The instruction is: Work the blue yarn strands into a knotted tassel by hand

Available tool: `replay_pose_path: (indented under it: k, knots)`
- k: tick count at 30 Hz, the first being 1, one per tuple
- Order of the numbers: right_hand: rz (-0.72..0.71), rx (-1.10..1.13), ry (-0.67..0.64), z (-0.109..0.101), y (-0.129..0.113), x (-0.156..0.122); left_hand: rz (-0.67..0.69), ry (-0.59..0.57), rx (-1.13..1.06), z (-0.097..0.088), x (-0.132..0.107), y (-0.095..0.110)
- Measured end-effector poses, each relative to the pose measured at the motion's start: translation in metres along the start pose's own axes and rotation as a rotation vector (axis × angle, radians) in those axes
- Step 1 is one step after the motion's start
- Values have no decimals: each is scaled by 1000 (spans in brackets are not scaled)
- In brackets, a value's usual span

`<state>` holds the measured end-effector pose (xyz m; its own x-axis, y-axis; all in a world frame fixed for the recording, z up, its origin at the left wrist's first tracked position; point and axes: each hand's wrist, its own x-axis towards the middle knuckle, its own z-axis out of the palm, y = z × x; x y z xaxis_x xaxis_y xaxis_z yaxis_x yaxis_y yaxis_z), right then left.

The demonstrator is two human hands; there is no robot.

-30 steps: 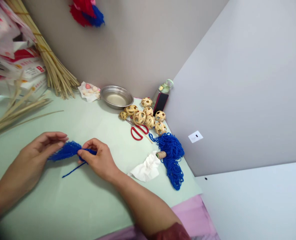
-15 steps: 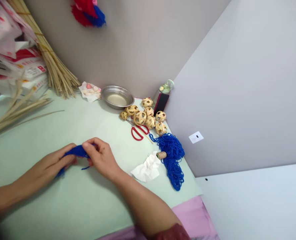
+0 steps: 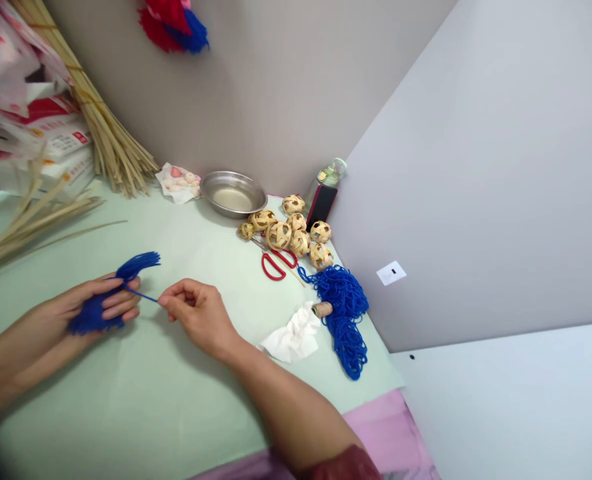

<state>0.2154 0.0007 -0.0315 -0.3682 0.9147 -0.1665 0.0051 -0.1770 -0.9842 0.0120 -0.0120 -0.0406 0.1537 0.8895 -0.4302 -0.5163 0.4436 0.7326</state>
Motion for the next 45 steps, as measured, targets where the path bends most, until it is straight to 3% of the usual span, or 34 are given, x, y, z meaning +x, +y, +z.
replay_pose_path:
  k: [6,9,12,17,21,29,37,45]
  knots:
    - [62,-1,-393,4,5,-6,105,90,222,4,-1,-3]
    - [-11,-9,-223,6,5,-5,146,83,308,5,-1,-5]
    - [-65,30,-32,4,1,-3,186,-11,429,6,-1,-10]
    - [-48,-9,-1,1,-1,-2,181,-221,690,6,-1,-23]
    - [-32,38,42,0,3,0,194,-172,788,6,-2,-27]
    - [-15,144,41,0,3,2,230,-81,625,11,-5,-21]
    - [26,117,46,2,-1,-1,347,22,841,5,-5,-24]
    - [37,155,60,2,4,0,298,23,671,9,-4,-22]
